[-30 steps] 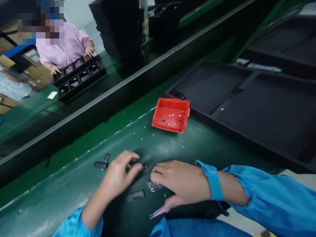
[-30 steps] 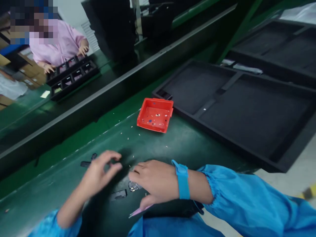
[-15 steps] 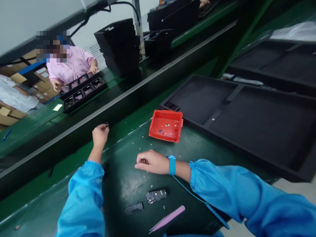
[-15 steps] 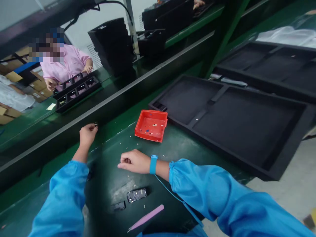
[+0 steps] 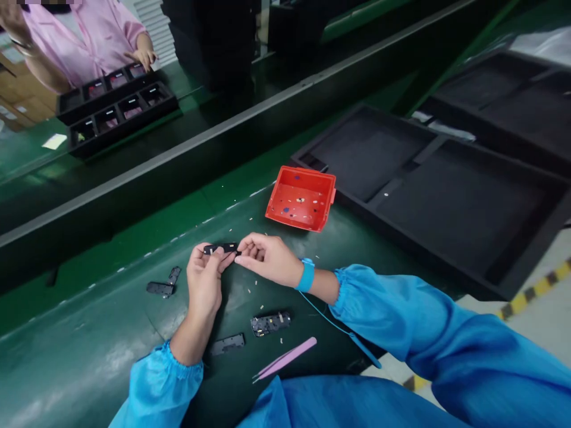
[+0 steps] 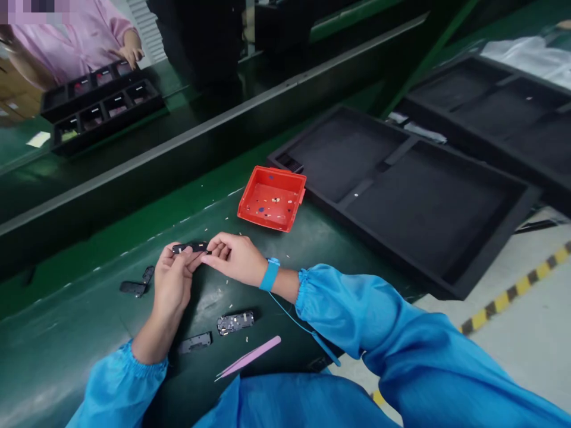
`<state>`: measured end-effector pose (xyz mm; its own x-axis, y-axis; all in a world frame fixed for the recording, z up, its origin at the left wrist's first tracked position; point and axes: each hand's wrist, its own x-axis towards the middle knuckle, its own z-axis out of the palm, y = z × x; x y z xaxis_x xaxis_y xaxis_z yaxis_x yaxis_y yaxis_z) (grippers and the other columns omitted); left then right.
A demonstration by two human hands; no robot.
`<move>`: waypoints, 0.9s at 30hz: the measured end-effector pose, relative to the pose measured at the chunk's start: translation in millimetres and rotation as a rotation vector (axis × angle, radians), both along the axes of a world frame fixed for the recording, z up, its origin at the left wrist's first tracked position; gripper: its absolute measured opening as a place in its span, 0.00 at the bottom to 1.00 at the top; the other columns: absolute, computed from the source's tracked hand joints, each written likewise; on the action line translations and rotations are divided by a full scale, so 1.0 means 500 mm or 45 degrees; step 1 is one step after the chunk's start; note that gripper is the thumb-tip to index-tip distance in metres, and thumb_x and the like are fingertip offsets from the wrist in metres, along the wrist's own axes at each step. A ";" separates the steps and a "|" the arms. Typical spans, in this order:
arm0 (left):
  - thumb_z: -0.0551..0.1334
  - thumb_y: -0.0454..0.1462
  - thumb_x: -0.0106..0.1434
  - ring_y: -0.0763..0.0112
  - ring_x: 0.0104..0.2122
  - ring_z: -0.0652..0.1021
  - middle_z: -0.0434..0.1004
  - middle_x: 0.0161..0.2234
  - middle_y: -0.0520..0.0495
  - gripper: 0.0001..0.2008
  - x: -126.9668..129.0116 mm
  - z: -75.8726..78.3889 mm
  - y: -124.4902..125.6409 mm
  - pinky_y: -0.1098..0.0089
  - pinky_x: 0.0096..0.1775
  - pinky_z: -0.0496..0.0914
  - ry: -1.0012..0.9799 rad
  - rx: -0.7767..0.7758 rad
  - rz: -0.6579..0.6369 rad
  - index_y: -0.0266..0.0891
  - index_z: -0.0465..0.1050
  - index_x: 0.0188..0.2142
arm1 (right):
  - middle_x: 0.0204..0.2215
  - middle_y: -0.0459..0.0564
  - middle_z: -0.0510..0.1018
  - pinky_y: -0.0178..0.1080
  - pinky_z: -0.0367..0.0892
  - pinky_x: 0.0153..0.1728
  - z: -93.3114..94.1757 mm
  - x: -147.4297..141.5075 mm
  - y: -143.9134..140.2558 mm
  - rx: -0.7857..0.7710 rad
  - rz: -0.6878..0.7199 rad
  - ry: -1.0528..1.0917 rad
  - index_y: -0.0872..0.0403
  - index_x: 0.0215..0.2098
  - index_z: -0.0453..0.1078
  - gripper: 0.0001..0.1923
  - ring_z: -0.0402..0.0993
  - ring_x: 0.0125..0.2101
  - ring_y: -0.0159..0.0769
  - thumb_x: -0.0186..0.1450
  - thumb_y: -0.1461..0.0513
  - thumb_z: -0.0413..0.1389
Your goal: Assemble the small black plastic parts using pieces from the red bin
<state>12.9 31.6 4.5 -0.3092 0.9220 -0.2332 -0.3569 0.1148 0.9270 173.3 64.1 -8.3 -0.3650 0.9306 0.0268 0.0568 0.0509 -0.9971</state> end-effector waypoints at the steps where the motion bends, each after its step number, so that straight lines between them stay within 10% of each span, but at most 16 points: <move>1: 0.74 0.38 0.52 0.74 0.32 0.80 0.75 0.30 0.55 0.15 0.000 -0.002 -0.001 0.68 0.41 0.79 0.043 0.022 -0.013 0.39 0.70 0.34 | 0.25 0.43 0.74 0.31 0.69 0.25 -0.002 0.000 0.000 0.007 -0.021 0.006 0.55 0.36 0.71 0.11 0.70 0.23 0.26 0.61 0.57 0.63; 8: 0.67 0.39 0.63 0.69 0.37 0.81 0.79 0.37 0.47 0.11 -0.003 -0.016 -0.026 0.71 0.42 0.76 0.839 0.121 -0.437 0.40 0.80 0.44 | 0.29 0.45 0.75 0.34 0.74 0.34 -0.001 0.012 -0.003 0.097 -0.053 0.161 0.54 0.36 0.68 0.06 0.76 0.29 0.29 0.64 0.61 0.60; 27: 0.66 0.41 0.62 0.62 0.39 0.85 0.86 0.40 0.44 0.12 0.024 -0.018 -0.036 0.67 0.43 0.79 0.723 0.045 -0.360 0.37 0.80 0.41 | 0.29 0.45 0.74 0.31 0.69 0.30 0.014 0.001 -0.015 0.336 -0.142 -0.169 0.54 0.32 0.71 0.02 0.70 0.27 0.27 0.64 0.66 0.58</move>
<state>24.8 13.6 -4.5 -0.1188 0.9903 -0.0721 0.2314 0.0983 0.9679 174.0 56.6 -1.5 -0.2773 0.9324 0.2320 0.2055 0.2934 -0.9336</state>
